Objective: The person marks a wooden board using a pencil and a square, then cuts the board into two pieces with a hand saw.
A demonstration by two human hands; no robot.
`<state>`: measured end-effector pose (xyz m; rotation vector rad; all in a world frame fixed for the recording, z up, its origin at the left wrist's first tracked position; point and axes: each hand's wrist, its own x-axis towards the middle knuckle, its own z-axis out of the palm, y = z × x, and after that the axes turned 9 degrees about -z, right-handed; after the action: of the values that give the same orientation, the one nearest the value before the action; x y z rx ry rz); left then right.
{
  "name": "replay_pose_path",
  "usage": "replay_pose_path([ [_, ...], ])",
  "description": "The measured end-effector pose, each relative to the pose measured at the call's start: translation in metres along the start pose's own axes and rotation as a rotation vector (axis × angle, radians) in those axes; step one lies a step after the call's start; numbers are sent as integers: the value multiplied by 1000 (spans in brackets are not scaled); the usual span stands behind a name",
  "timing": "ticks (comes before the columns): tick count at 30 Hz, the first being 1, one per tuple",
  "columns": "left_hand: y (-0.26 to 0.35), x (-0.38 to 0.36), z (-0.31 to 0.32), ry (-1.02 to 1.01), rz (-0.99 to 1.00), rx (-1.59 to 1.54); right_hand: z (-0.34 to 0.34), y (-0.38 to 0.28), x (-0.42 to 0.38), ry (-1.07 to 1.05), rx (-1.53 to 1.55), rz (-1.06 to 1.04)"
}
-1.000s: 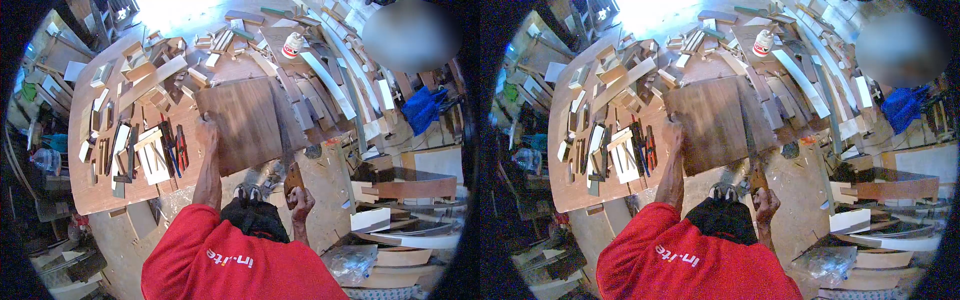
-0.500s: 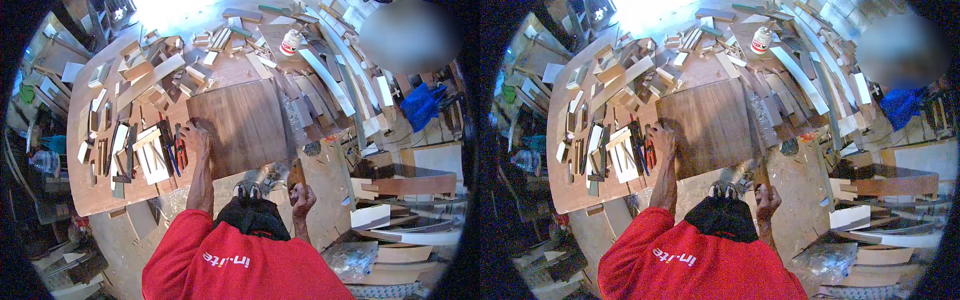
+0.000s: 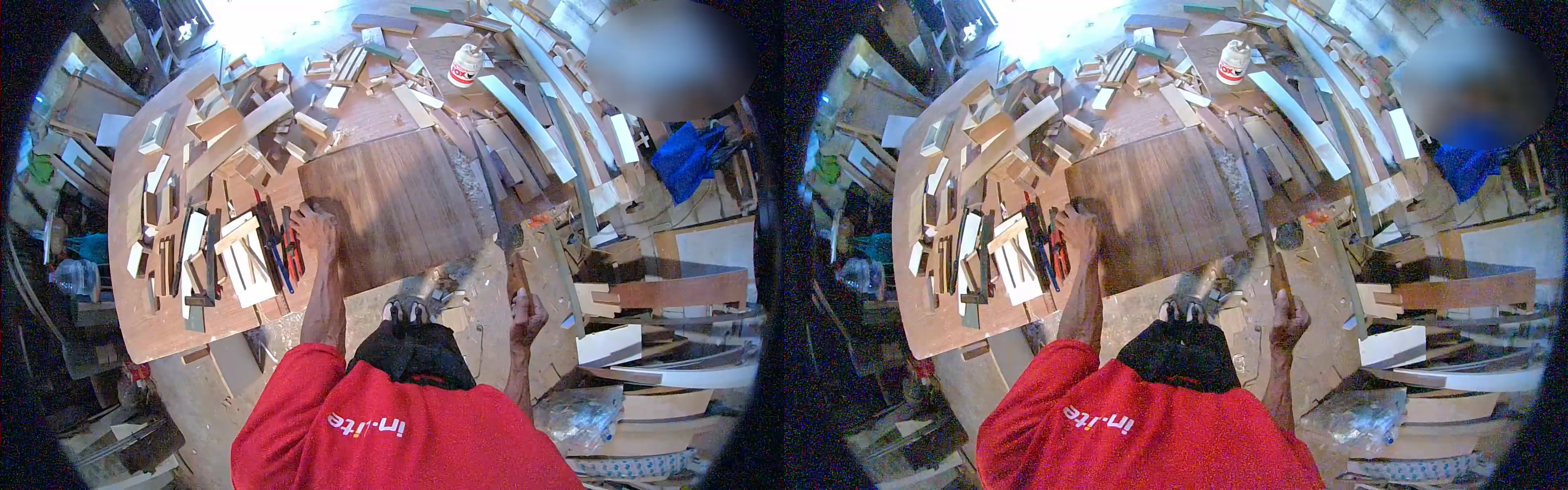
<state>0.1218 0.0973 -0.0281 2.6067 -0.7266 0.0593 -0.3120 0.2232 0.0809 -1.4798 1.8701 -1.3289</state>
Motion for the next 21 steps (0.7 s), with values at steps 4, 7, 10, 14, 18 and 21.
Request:
replay_pose_path([
  [4,-12,5,7,-48,35,-10,3,-11,25,1,-131,-117],
  [7,-25,12,28,-20,52,-33,3,-24,53,-45,-266,-250],
  [10,-23,11,28,104,21,-35,0,-49,86,-122,-433,-282],
  [14,-18,8,23,241,70,-175,-1,-55,131,-200,-572,-367],
  [18,-45,27,71,67,-65,-352,-9,-60,162,-277,-477,-343],
  [21,-22,15,35,10,-132,-319,-21,-76,174,-395,-387,-272],
])
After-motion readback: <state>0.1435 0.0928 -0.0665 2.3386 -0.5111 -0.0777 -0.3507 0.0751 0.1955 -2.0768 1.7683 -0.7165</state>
